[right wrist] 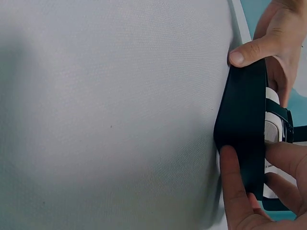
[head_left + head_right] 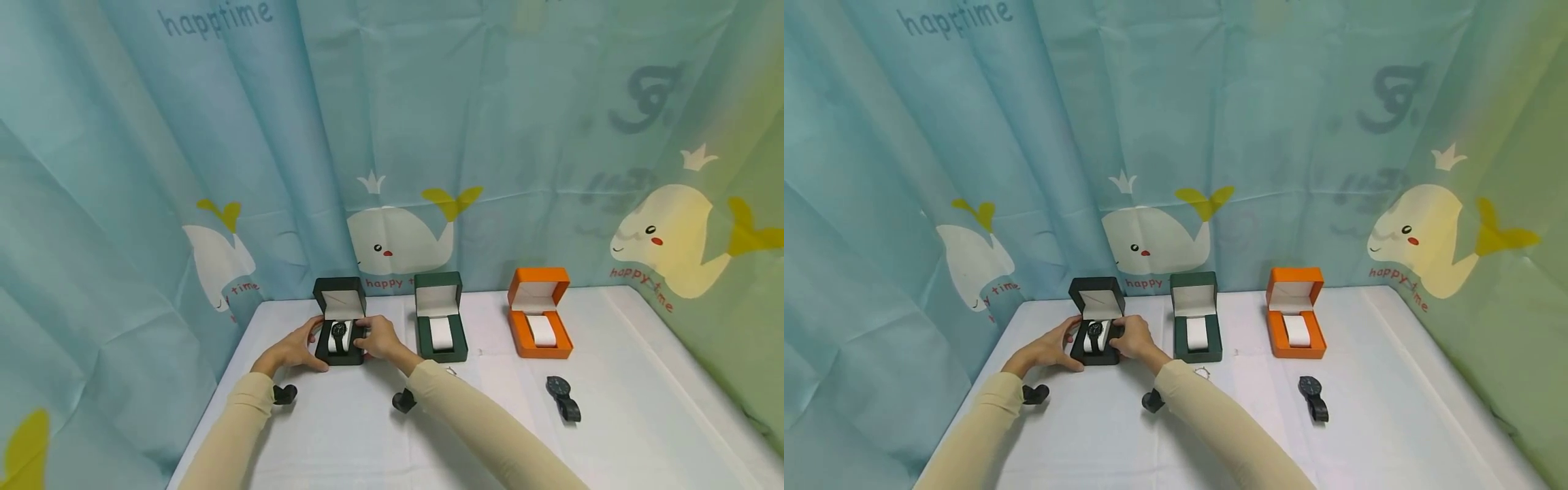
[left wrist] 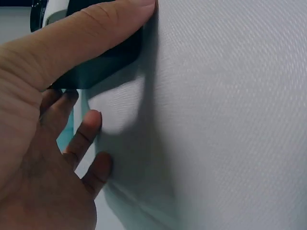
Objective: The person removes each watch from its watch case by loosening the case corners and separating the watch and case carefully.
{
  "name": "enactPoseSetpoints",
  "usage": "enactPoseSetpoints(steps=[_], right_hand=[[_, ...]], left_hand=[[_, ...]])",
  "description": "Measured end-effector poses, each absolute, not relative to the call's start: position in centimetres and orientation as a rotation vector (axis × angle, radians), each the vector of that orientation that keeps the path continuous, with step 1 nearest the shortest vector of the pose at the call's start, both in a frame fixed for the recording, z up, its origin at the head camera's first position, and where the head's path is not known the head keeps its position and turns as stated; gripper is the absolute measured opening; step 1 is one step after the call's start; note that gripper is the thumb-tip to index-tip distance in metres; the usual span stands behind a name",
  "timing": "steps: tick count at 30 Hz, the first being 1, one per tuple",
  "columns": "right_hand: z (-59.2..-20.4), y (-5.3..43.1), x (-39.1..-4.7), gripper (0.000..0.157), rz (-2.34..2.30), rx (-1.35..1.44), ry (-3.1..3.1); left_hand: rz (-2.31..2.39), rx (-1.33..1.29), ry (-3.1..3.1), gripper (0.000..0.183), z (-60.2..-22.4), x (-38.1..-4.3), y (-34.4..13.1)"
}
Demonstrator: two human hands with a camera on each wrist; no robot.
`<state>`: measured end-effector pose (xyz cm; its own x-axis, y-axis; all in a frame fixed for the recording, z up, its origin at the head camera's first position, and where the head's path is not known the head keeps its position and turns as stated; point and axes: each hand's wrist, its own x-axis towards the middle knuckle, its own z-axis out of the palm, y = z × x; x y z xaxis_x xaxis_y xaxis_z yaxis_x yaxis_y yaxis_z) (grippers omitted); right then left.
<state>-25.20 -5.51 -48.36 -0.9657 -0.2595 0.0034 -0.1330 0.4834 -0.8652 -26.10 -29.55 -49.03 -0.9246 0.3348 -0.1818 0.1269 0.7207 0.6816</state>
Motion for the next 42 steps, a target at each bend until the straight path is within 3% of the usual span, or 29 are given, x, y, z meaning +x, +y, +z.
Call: enactPoseSetpoints(steps=[21,42], right_hand=[[-48.3,-5.6,-24.9,0.044,-1.555,-0.340,2.511],[-48.2,-5.3,-24.9,0.043,-1.608,-0.359,2.469]], left_hand=[[1.214,0.472,2.608,0.116,-46.4,-23.8,-30.0],[1.283,0.512,2.708,0.098,-46.2,-23.2,-29.0]])
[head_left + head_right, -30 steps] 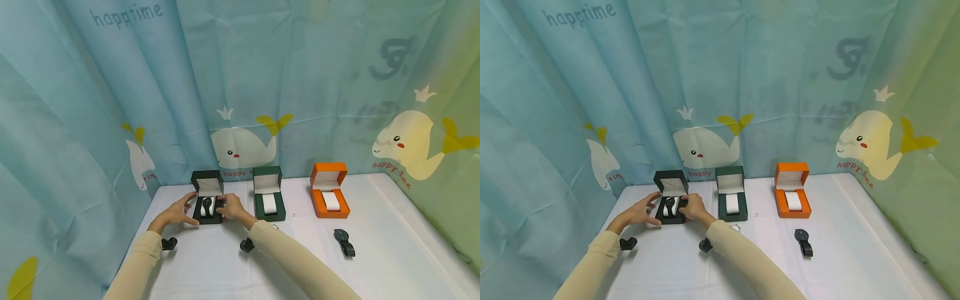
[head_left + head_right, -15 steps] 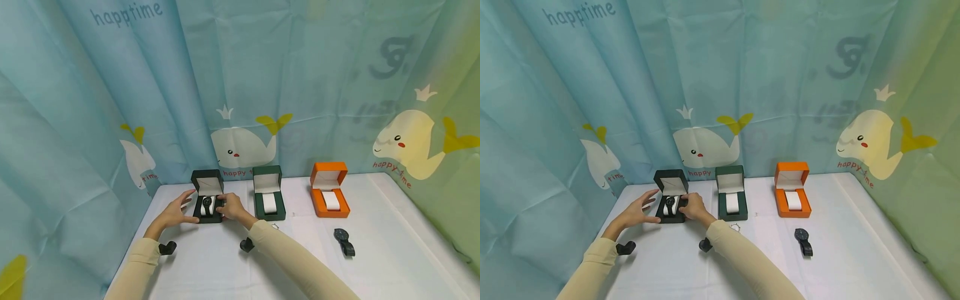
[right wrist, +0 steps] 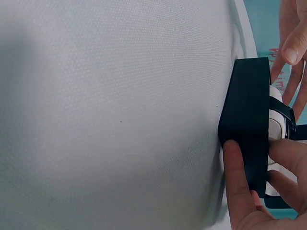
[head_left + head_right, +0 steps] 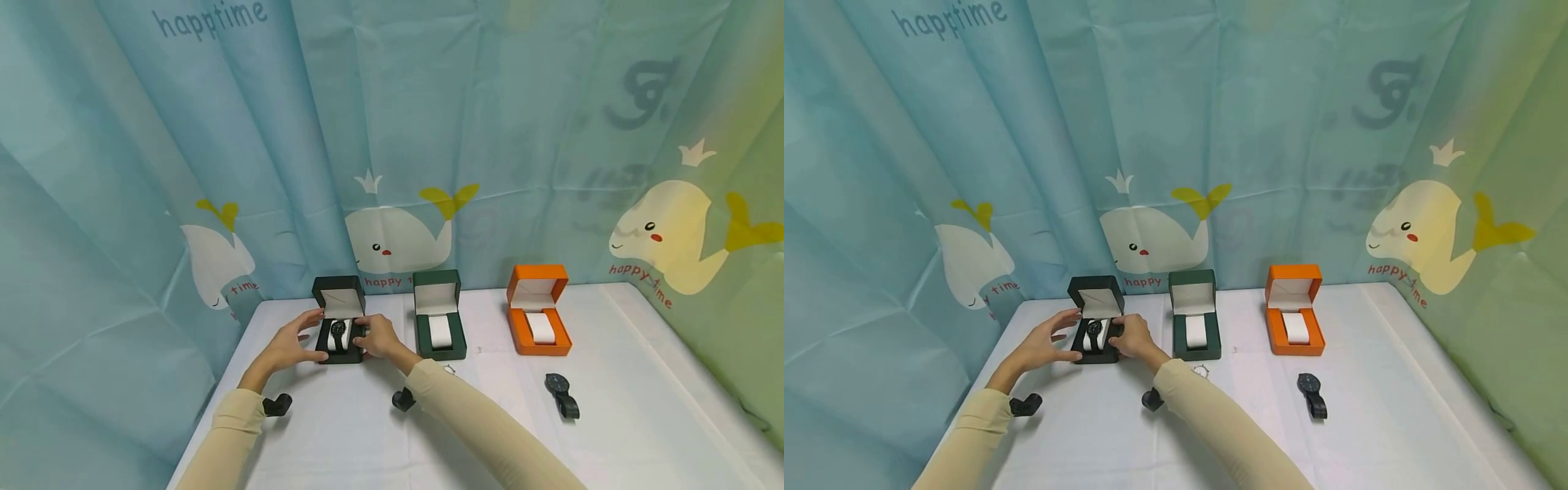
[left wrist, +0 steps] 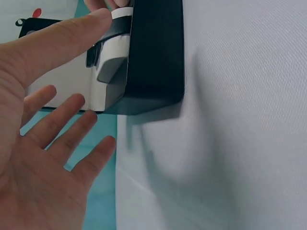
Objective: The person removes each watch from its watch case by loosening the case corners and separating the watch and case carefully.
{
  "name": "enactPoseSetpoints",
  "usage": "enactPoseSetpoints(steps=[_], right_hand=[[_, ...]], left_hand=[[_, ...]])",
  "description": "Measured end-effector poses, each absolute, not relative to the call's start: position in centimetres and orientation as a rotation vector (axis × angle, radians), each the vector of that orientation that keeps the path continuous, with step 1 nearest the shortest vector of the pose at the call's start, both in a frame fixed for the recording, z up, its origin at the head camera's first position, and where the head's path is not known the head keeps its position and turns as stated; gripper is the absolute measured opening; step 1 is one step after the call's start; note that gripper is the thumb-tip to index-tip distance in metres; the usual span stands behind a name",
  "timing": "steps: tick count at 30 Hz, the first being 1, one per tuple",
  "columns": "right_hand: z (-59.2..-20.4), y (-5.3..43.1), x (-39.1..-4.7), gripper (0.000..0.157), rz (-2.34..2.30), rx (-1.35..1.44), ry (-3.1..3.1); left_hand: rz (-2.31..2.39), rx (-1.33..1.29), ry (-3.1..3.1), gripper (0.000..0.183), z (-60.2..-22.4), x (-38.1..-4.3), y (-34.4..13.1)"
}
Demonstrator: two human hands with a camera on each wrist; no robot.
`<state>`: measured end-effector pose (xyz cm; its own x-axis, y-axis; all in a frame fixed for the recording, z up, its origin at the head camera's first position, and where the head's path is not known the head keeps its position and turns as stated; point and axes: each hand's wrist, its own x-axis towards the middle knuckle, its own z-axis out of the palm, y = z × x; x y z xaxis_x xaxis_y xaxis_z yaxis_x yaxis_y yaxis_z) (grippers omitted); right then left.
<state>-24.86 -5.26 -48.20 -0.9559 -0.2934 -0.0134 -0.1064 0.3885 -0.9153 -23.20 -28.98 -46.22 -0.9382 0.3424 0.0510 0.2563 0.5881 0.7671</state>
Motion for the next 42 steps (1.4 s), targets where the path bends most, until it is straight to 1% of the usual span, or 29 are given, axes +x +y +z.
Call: enactPoseSetpoints(steps=[8,15,21,26,30,36,42], right_hand=[[-48.4,-5.3,-25.0,0.044,-1.599,-0.345,2.474],[-48.5,-5.3,-25.0,0.044,-1.574,-0.359,2.490],[-48.3,-5.3,-24.8,0.044,-1.609,-0.348,2.465],[-48.3,-5.3,-24.9,0.044,-1.592,-0.353,2.481],[-48.4,-5.3,-24.9,0.044,-1.580,-0.361,2.489],[-48.6,-5.4,-25.0,0.044,-1.576,-0.353,2.499],[-48.6,-5.4,-24.9,0.044,-1.580,-0.338,2.493]], left_hand=[[1.123,0.506,2.798,0.087,-45.5,-23.7,-28.1],[0.959,0.496,2.842,0.085,-45.4,-24.5,-27.5],[0.836,0.540,2.856,0.083,-45.5,-25.3,-27.1],[0.791,0.516,2.845,0.076,-45.5,-25.9,-27.0],[0.727,0.548,2.865,0.070,-45.5,-26.2,-26.9],[0.599,0.635,2.896,0.069,-45.2,-26.3,-26.4],[0.534,0.602,2.906,0.068,-45.1,-26.3,-26.0]])
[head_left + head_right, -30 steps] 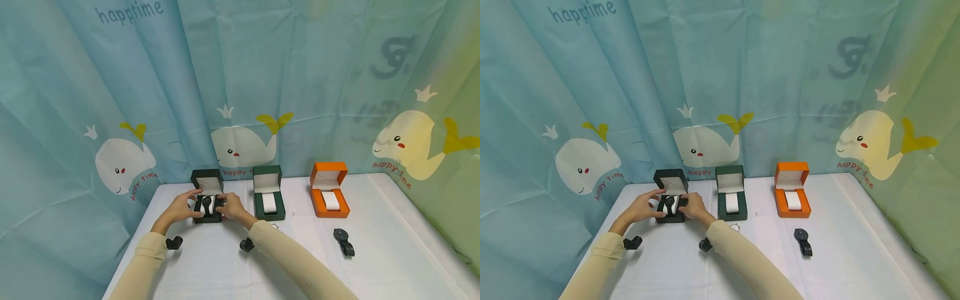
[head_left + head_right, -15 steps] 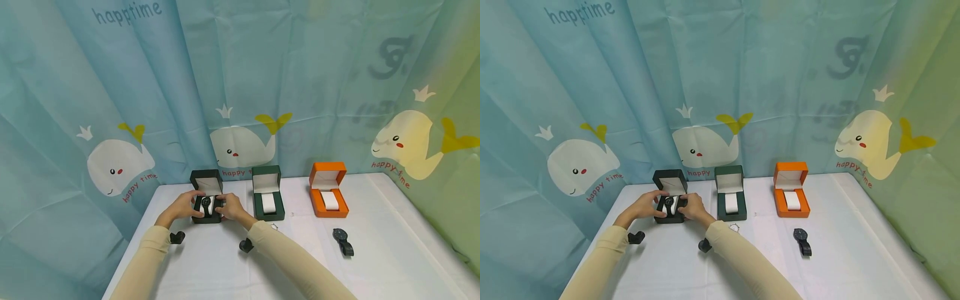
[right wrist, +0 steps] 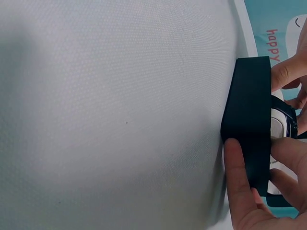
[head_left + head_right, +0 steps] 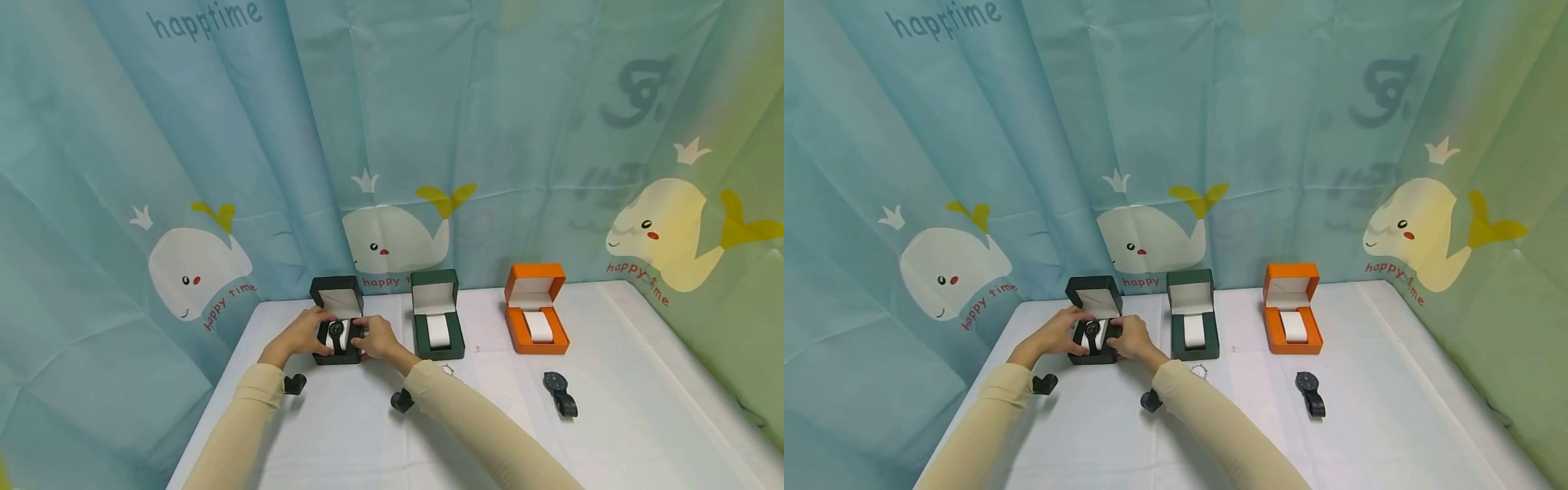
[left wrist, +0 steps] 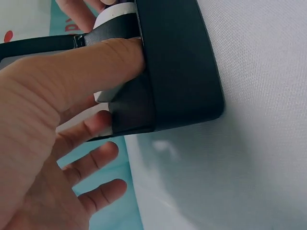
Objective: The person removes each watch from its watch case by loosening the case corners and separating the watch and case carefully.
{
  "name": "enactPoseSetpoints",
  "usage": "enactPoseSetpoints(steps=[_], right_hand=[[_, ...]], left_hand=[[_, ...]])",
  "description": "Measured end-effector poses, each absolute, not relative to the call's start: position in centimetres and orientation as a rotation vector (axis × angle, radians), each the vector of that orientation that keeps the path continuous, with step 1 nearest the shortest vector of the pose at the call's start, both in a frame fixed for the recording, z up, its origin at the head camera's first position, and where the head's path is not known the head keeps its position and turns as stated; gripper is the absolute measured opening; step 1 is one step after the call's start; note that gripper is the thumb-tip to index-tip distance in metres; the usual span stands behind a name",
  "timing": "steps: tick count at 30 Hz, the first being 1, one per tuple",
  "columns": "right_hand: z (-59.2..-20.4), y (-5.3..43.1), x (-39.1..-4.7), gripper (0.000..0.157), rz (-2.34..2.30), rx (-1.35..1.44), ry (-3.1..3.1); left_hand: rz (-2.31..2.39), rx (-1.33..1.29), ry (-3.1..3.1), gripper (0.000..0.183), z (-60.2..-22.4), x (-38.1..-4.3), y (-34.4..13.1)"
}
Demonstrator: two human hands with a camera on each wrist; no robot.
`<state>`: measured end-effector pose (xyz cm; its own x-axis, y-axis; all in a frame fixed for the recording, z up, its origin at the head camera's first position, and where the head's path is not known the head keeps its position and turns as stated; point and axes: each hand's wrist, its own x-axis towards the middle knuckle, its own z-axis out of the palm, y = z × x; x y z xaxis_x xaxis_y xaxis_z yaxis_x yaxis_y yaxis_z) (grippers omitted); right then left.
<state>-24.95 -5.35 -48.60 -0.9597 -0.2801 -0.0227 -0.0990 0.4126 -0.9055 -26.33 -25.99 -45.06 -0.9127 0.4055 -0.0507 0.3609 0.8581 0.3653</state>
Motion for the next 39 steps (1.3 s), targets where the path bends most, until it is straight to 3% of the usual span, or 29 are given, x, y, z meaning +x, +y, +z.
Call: enactPoseSetpoints(steps=[26,39], right_hand=[[-48.4,-5.4,-24.8,0.045,-1.598,-0.328,2.475],[-48.3,-5.3,-24.9,0.046,-1.575,-0.320,2.466]], left_hand=[[0.599,0.672,2.954,0.063,-45.8,-26.6,-26.1],[0.823,0.547,2.926,0.068,-44.5,-25.7,-26.2]])
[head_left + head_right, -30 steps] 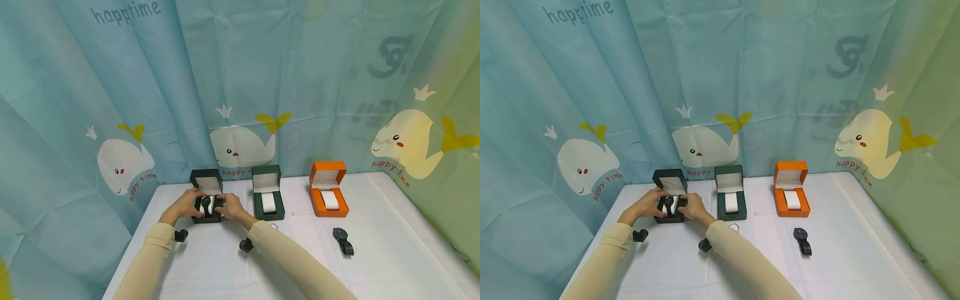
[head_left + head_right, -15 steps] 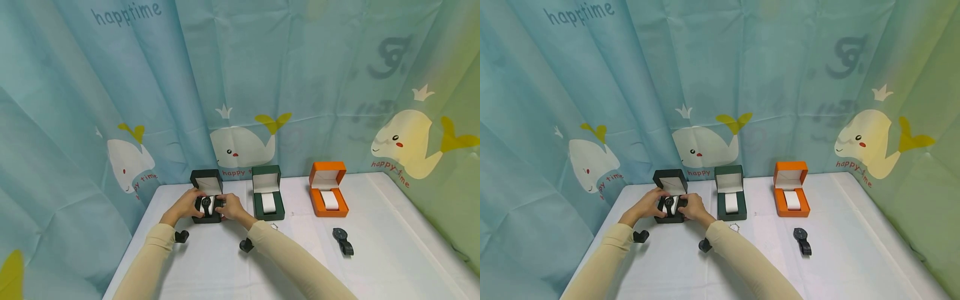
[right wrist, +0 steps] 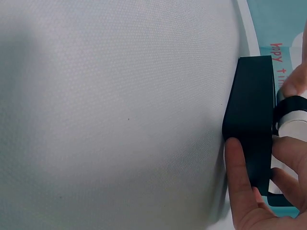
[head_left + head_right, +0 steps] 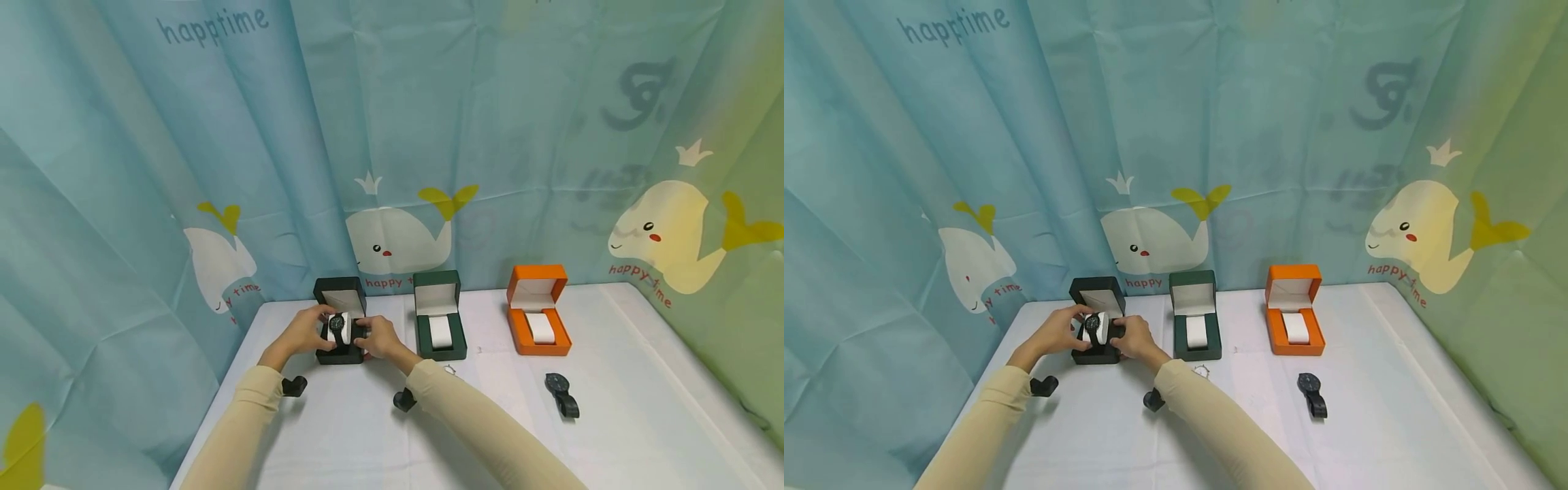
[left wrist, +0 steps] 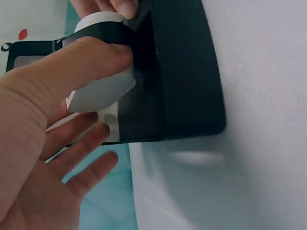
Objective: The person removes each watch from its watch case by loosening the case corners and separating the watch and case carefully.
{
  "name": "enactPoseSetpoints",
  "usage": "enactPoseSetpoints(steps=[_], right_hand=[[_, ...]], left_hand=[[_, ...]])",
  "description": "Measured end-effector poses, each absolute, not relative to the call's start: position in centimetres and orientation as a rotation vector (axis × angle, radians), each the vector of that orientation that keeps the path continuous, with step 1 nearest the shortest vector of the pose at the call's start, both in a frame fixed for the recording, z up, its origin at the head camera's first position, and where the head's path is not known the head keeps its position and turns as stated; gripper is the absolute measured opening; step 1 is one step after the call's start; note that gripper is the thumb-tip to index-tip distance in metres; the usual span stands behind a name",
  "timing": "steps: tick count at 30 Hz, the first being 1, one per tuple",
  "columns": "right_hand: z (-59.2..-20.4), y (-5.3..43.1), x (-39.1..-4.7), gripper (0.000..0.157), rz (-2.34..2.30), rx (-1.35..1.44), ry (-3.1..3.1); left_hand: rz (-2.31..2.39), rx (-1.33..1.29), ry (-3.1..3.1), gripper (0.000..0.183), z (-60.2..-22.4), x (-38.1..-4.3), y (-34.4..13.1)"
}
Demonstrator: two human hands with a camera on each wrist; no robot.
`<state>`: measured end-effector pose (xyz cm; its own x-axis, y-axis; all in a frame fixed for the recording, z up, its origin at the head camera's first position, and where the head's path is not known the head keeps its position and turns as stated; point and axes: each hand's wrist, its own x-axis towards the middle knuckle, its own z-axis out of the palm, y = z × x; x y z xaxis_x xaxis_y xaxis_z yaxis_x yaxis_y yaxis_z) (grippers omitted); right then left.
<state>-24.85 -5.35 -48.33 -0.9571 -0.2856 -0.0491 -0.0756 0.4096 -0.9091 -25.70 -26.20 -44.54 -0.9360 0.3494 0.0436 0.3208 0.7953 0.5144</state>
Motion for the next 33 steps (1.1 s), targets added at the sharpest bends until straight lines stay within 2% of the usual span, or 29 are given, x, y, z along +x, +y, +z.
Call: enactPoseSetpoints(steps=[18,33], right_hand=[[-48.64,-5.31,-24.81,0.045,-1.610,-0.345,2.456],[-48.56,-5.34,-25.05,0.046,-1.605,-0.346,2.467]], left_hand=[[1.269,0.373,2.693,0.071,-44.76,-24.98,-26.15],[1.565,0.412,2.483,0.072,-44.57,-24.68,-25.99]])
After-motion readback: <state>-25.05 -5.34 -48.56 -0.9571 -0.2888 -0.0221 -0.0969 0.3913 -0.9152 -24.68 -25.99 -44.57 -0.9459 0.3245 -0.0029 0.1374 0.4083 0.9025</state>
